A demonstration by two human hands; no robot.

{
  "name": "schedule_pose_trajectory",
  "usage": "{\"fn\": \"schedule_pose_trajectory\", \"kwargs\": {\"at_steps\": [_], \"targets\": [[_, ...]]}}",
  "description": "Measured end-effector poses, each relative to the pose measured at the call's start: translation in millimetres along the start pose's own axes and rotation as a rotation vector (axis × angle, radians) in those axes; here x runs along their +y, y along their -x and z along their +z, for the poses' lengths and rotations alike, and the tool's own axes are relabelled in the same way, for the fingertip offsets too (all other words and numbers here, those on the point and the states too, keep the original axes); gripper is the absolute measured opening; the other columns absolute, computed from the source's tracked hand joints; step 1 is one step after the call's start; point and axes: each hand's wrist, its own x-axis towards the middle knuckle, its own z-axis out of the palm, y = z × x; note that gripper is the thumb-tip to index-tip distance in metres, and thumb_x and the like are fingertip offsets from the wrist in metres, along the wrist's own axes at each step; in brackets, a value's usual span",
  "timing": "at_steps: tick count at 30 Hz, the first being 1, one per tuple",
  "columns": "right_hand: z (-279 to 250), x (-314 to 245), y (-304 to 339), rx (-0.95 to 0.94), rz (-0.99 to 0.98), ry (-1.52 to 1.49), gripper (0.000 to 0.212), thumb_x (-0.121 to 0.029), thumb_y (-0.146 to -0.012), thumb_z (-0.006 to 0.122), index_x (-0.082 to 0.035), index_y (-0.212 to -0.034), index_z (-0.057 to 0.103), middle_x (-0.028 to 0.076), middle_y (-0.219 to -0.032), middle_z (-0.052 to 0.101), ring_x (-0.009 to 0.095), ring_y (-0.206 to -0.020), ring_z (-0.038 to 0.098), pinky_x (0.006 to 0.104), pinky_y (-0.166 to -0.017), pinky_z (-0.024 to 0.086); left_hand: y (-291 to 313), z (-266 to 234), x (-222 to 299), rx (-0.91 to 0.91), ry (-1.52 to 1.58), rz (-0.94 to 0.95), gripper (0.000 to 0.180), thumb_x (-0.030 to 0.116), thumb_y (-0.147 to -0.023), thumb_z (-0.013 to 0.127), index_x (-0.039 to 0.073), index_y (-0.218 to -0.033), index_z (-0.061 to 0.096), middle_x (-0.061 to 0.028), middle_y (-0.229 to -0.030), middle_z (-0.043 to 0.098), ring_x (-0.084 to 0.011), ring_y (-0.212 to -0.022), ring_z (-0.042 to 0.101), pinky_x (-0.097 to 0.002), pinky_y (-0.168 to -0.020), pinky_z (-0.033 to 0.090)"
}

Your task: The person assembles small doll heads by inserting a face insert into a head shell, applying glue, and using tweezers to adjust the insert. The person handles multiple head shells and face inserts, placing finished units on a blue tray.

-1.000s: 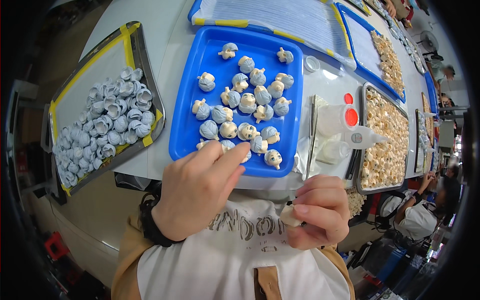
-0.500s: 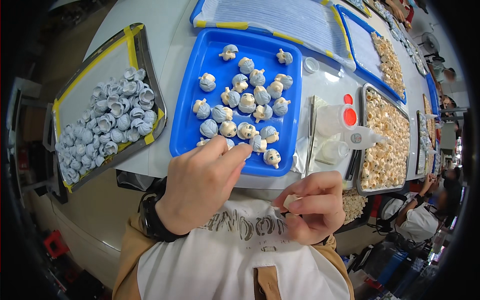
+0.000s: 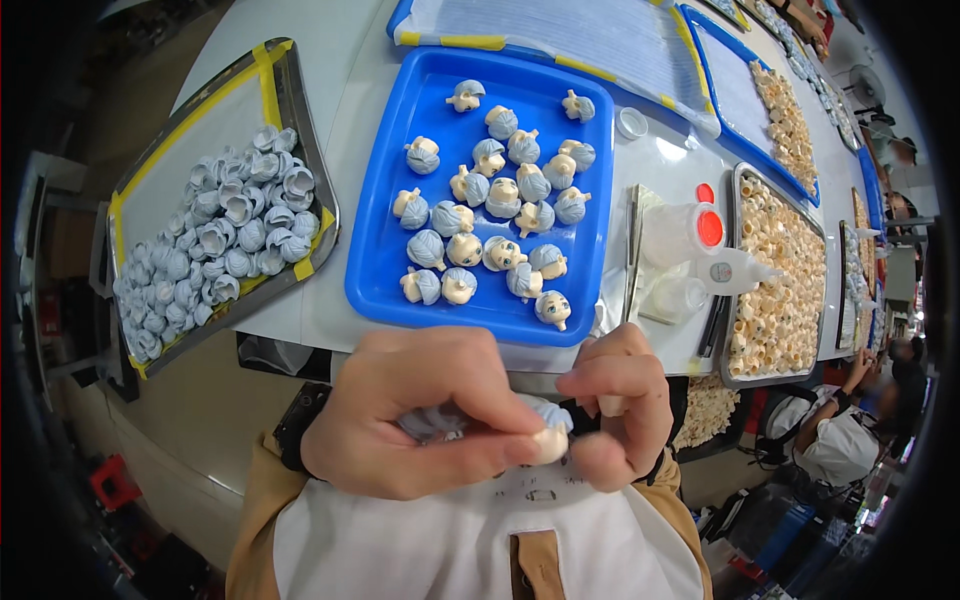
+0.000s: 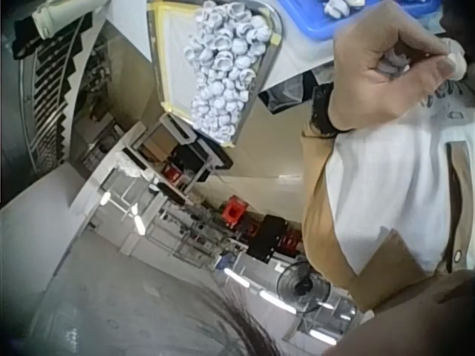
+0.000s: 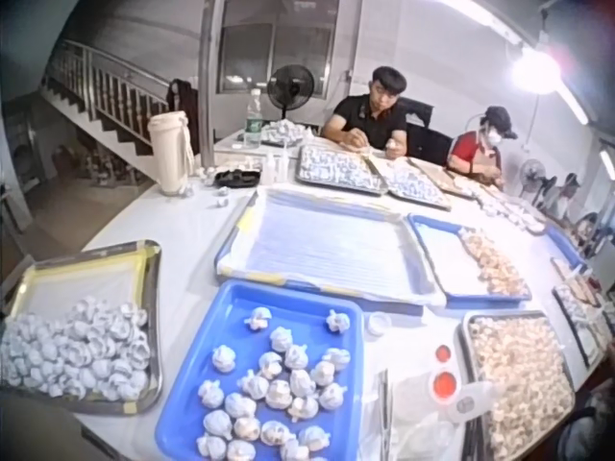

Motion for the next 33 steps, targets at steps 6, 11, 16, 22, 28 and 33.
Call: {"fn": "schedule_pose_trajectory", "kwargs": {"at_steps": [6, 11, 16, 22, 28, 33], "targets": [[14, 1, 1, 0.070, -0.068, 0.043, 0.044, -0.031, -0.063, 0.081, -0.005, -0.094, 0.065, 0.004, -0.076, 0.053, 0.016, -0.064, 0.051, 0.0264, -0.052, 0.041, 0, -2, -1, -0.091, 0.071, 0.072, 0.014, -0.001, -0.073, 0.071, 0.001, -0.084, 0.063, -0.0055, -0.069, 0.058, -0.0115, -0.057, 0.054, -0.0233, -0.050, 0.038], [15, 2, 3, 0.076, -0.154, -0.046, 0.042, -0.032, -0.070, 0.076, -0.004, -0.100, 0.067, 0.003, -0.073, 0.049, 0.015, -0.053, 0.048, 0.0256, -0.046, 0.037, 4, 1, -6, -0.100, 0.188, 0.034, 0.022, 0.007, -0.075, 0.072, 0.001, -0.092, 0.058, -0.0052, -0.073, 0.058, -0.0102, -0.059, 0.053, -0.0218, -0.051, 0.038], [13, 0, -1, 0.046, -0.183, -0.033, 0.041, -0.037, -0.079, 0.065, -0.003, -0.103, 0.067, 0.004, -0.073, 0.047, 0.014, -0.049, 0.045, 0.0255, -0.042, 0.035, 8, 11, -7, -0.043, 0.251, -0.149, 0.030, 0.014, -0.081, 0.067, 0.001, -0.103, 0.050, -0.0049, -0.073, 0.056, -0.0091, -0.060, 0.053, -0.0227, -0.053, 0.040], [6, -1, -3, -0.013, -0.248, 0.162, 0.042, -0.040, -0.084, 0.059, -0.003, -0.102, 0.067, 0.003, -0.070, 0.044, 0.011, -0.045, 0.041, 0.0231, -0.037, 0.030, 4, 4, -8, -0.277, 0.090, -0.117, 0.028, 0.014, -0.085, 0.060, 0.001, -0.107, 0.049, -0.0053, -0.073, 0.058, -0.0106, -0.062, 0.056, -0.0239, -0.055, 0.042], [12, -4, -7, 0.136, -0.268, 0.116, 0.036, -0.030, -0.075, 0.071, -0.003, -0.098, 0.068, 0.002, -0.066, 0.042, 0.009, -0.043, 0.038, 0.0217, -0.036, 0.026, 4, 4, -12, -0.264, 0.166, -0.043, 0.035, 0.009, -0.081, 0.063, -0.001, -0.111, 0.048, -0.0054, -0.074, 0.059, -0.0098, -0.064, 0.056, -0.0231, -0.055, 0.043], [12, -2, -9, 0.198, -0.335, 0.096, 0.034, -0.024, -0.067, 0.078, -0.002, -0.091, 0.068, 0.001, -0.065, 0.042, 0.008, -0.040, 0.036, 0.0213, -0.034, 0.024, 7, 9, -11, -0.201, 0.273, -0.140, 0.037, 0.007, -0.080, 0.064, -0.001, -0.112, 0.048, -0.0064, -0.078, 0.059, -0.0086, -0.066, 0.056, -0.0225, -0.055, 0.042]]}}
